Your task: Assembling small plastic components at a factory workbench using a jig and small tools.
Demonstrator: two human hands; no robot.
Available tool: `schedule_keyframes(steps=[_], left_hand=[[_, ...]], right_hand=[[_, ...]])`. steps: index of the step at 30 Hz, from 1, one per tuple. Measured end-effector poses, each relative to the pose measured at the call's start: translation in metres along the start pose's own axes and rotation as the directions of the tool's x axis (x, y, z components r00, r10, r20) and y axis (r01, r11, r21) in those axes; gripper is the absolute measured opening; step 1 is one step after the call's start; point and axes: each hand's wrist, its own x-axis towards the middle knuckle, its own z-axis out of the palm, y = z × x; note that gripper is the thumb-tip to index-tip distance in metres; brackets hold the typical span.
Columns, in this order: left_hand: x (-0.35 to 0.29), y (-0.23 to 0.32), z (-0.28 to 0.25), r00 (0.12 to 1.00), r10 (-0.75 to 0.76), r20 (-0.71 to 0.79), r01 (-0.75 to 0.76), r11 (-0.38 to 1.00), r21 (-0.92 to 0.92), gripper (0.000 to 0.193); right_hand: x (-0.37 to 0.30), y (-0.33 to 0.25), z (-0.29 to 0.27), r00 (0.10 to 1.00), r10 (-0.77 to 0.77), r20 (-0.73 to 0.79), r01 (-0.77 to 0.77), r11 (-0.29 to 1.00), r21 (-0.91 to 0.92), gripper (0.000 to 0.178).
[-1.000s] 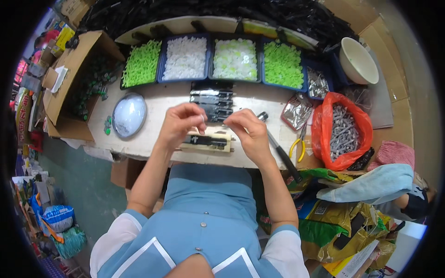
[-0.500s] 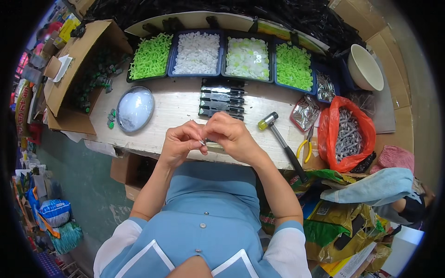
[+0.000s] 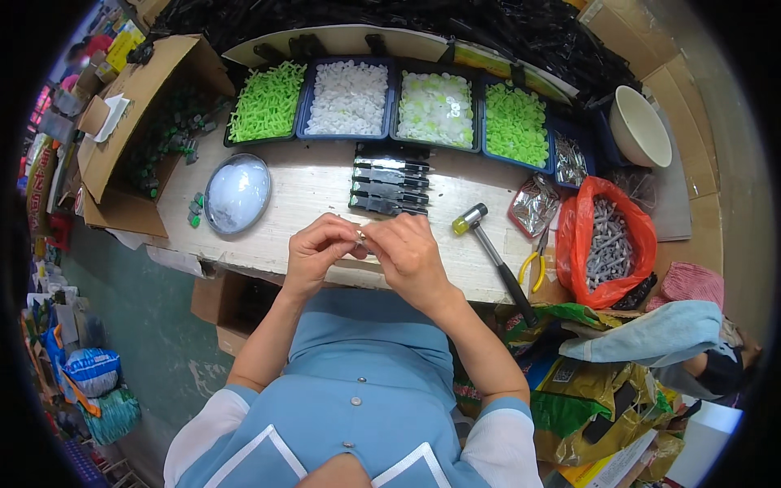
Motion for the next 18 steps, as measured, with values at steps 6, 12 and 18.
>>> schedule_keyframes(steps=[6, 12, 18], left_hand=[[0.002, -0.003, -0.001, 0.993, 0.117, 0.027, -0.12, 0.952, 0.282, 0.011], [-0.002, -0.013, -0.021, 0.977, 0.151, 0.152, -0.214, 0.685, 0.697, 0.026], [0.002, -0.024, -0.018, 0.977, 0.101, 0.187, -0.212, 0.56, 0.801, 0.03]], right_hand=[[-0.008, 0.006, 0.009, 0.999, -0.012, -0.048, 0.007, 0.994, -0.109, 0.012], [-0.031, 0.021, 0.028, 0.998, 0.053, 0.027, -0.046, 0.98, -0.192, 0.01], [-0.031, 0.025, 0.029, 0.983, 0.104, 0.149, -0.065, 0.968, -0.242, 0.009]])
